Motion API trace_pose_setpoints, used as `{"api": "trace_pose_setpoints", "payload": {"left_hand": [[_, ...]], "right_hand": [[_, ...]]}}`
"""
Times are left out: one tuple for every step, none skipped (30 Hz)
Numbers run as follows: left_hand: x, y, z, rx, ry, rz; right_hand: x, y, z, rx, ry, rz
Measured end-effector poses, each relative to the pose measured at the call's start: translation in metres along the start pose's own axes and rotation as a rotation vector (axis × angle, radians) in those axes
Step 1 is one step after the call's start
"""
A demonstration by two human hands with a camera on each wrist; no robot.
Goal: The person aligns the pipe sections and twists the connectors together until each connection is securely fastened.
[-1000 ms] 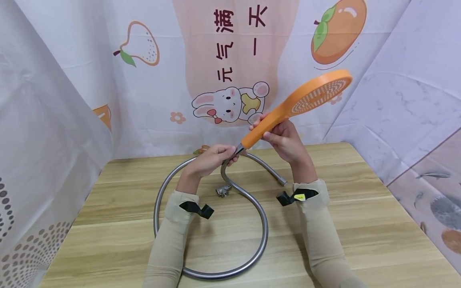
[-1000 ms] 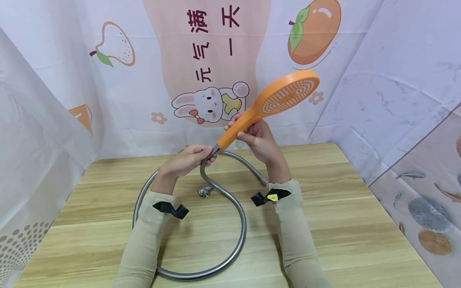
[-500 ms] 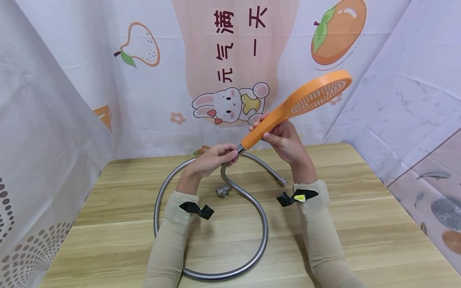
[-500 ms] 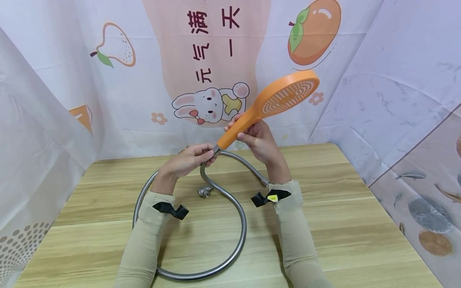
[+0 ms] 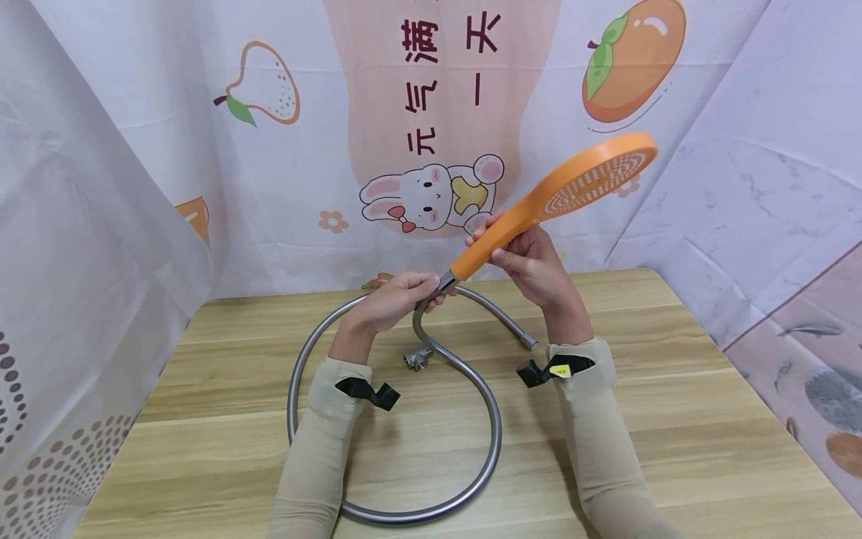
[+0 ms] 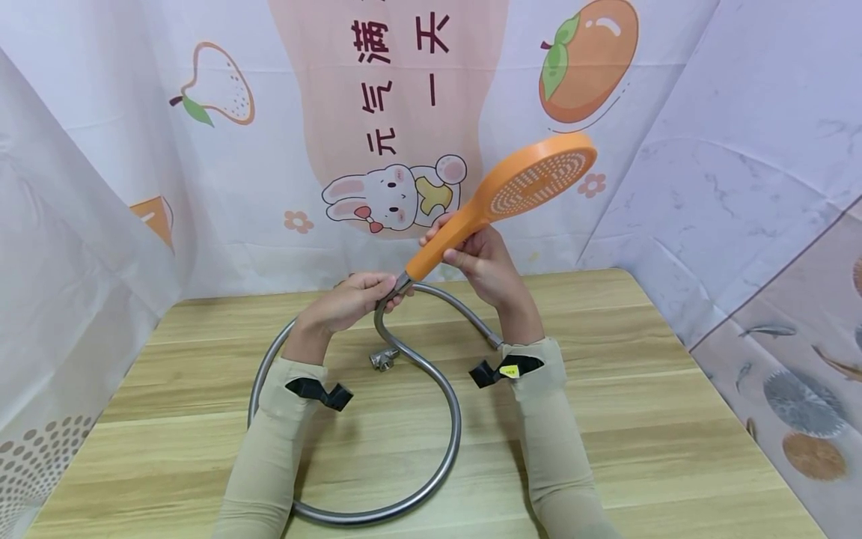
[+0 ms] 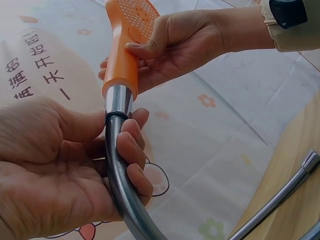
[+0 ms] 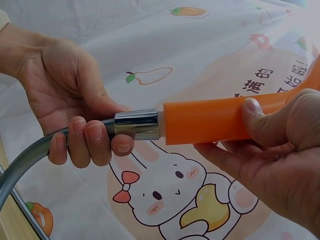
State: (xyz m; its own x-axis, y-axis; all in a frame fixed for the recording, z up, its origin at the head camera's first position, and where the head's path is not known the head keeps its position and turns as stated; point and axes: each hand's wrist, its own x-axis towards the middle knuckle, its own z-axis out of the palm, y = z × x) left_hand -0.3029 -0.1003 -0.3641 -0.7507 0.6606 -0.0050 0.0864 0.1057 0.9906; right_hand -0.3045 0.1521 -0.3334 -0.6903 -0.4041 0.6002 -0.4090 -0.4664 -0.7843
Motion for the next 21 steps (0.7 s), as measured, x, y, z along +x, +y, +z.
{"api": "trace_pose_setpoints", "payload": {"left_hand": [[-0.0002,0.0002,0.0001,0.002,-0.003,0.001],[-0.0005,0.0005,0.0001,0.005,-0.004,0.004],[-0.0007,0.0007,0.0002,0.009,-0.008,0.011],[-0.0006,0.0004,0.0000,0.013,-0.012,0.018],[-0.0006,0.0003,0.0000,0.016,-0.016,0.027],[-0.0005,0.0004,0.0002,0.018,-0.019,0.031],[-0.0006,0.0005,0.0003,0.016,-0.021,0.035],[-0.0005,0.0004,0.0002,0.013,-0.023,0.038],[-0.0003,0.0002,0.0002,0.010,-0.024,0.039],[-0.0002,0.0001,0.0002,0.007,-0.024,0.039],[-0.0002,0.0005,0.0005,0.005,-0.023,0.038],[-0.0002,0.0008,0.0009,0.004,-0.022,0.035],[-0.0002,0.0010,0.0010,0.004,-0.020,0.033],[-0.0003,0.0013,0.0012,0.005,-0.019,0.032],[-0.0003,0.0016,0.0013,0.008,-0.016,0.031],[-0.0005,0.0018,0.0014,0.012,-0.016,0.032],[-0.0007,0.0018,0.0013,0.015,-0.015,0.032],[-0.0010,0.0019,0.0013,0.018,-0.015,0.033],[-0.0012,0.0020,0.0012,0.019,-0.016,0.034],[-0.0015,0.0020,0.0010,0.021,-0.019,0.038],[-0.0017,0.0020,0.0008,0.023,-0.020,0.041]], "right_hand": [[0.0001,0.0001,-0.0001,-0.001,-0.002,-0.001],[0.0001,-0.0001,0.0002,-0.003,-0.003,-0.001],[0.0001,-0.0002,0.0002,-0.001,-0.004,-0.001],[0.0001,-0.0003,0.0002,0.000,-0.004,-0.001],[0.0000,-0.0003,0.0001,0.000,-0.004,-0.002],[0.0000,-0.0003,0.0000,0.003,-0.004,-0.002],[0.0000,-0.0003,0.0000,0.004,-0.003,-0.001],[0.0000,-0.0004,-0.0001,0.005,-0.003,0.000],[0.0000,-0.0005,0.0000,0.005,-0.002,0.002],[0.0000,-0.0005,-0.0001,0.004,-0.001,0.004],[0.0000,-0.0003,-0.0004,0.003,0.000,0.003],[0.0000,-0.0004,-0.0005,0.004,0.001,0.004],[0.0001,-0.0005,-0.0004,0.001,0.002,0.004],[0.0001,-0.0005,-0.0005,0.000,0.002,0.002],[0.0001,-0.0005,-0.0006,-0.001,0.002,0.002],[0.0001,-0.0005,-0.0006,0.000,0.003,0.003],[0.0000,-0.0006,-0.0005,0.001,0.003,0.004],[0.0000,-0.0008,-0.0003,0.001,0.004,0.005],[-0.0002,-0.0009,-0.0002,0.000,0.005,0.006],[-0.0002,-0.0010,-0.0001,0.000,0.006,0.007],[-0.0003,-0.0011,0.0001,-0.001,0.008,0.008]]}}
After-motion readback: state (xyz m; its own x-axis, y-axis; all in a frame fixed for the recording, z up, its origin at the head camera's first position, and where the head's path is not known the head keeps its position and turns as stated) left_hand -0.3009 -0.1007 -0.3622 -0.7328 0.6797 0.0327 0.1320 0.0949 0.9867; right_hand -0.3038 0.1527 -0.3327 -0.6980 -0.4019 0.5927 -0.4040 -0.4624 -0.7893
